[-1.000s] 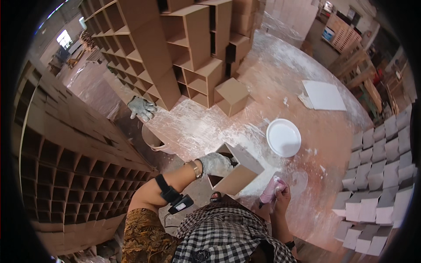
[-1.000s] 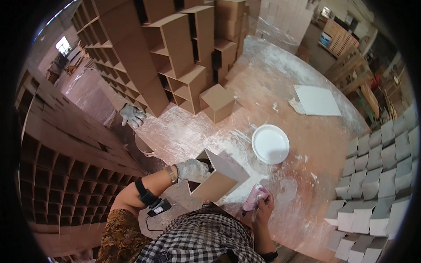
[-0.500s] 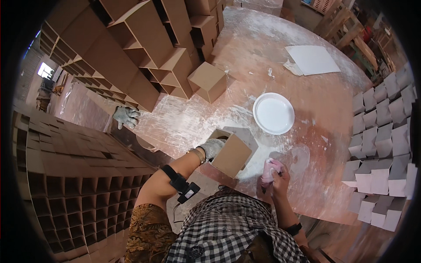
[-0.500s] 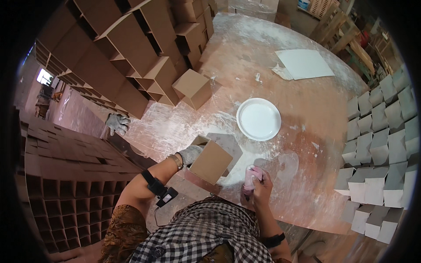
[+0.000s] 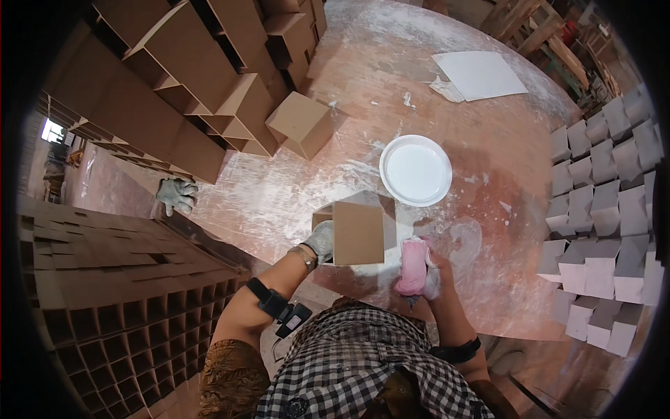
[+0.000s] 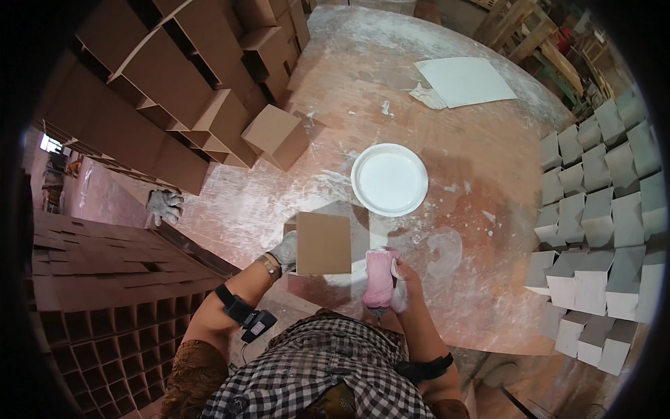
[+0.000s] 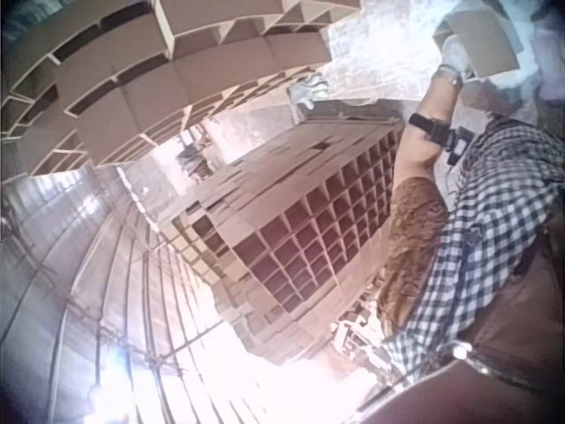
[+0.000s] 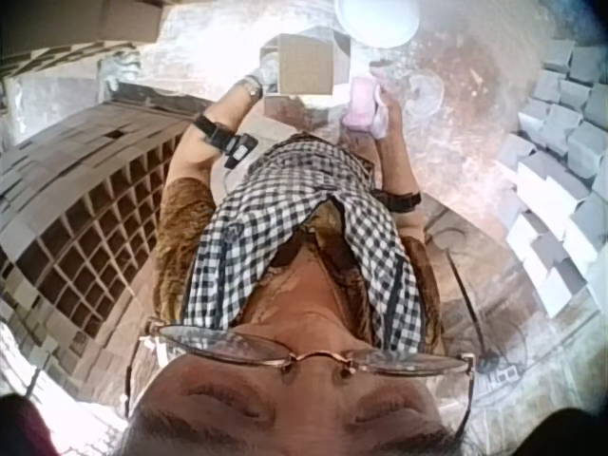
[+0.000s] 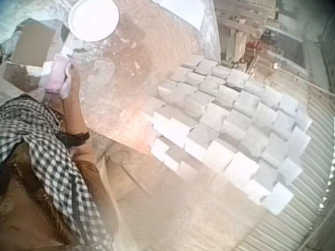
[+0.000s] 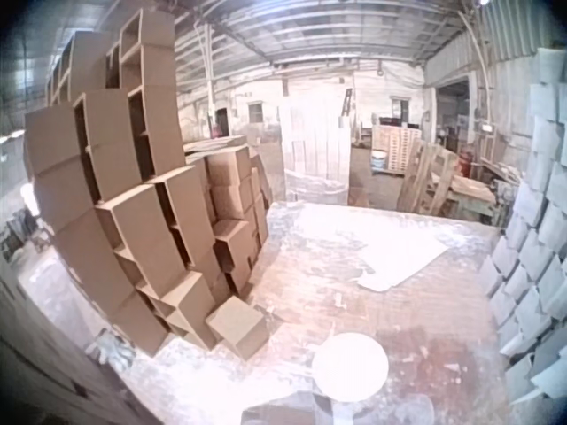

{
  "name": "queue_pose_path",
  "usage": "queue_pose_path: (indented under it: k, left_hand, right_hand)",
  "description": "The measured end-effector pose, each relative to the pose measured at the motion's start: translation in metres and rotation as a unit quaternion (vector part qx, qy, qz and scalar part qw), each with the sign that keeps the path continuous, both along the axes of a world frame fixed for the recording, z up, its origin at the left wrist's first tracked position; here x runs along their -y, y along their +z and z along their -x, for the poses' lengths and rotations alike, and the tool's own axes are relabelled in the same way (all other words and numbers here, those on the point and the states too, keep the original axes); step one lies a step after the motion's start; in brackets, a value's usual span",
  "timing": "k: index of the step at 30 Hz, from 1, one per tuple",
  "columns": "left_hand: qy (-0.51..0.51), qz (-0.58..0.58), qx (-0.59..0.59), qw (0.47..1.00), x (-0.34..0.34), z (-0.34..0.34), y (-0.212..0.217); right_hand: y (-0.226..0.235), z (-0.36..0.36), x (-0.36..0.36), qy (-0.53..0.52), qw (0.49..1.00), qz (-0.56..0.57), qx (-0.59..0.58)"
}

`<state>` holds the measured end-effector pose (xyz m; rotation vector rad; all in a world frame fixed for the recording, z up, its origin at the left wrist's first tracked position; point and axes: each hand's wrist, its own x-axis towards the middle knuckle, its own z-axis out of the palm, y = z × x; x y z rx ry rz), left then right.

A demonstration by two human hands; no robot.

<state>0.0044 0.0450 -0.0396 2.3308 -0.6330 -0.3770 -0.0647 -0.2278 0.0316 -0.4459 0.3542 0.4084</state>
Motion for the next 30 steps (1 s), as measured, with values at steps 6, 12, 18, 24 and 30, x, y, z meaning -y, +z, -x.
queue_pose_path:
  k: [6, 12, 18, 24, 30]
  left_hand:
    - [0.024, -0.086, -0.036, 0.995, 0.022, -0.003, 0.035]
    - [0.029, -0.089, -0.049, 0.994, 0.021, -0.001, 0.02]
    - [0.045, -0.062, -0.058, 0.995, 0.025, 0.001, 0.018]
    - [0.08, -0.037, -0.054, 0.995, 0.024, 0.002, 0.018]
    - [0.068, -0.1, -0.098, 0.988, 0.037, -0.004, 0.046]
  right_hand:
    - [0.017, -0.011, 0.009, 0.104, 0.975, 0.186, 0.064]
    - [0.046, -0.029, -0.012, 0.185, 0.722, 0.61, 0.27]
    - [0.064, -0.085, -0.061, 0.146, 0.521, 0.8, 0.259]
    - [0.06, -0.043, -0.045, 0.173, 0.565, 0.737, 0.328]
    - [0.04, -0.071, -0.045, 0.11, 0.512, 0.817, 0.241]
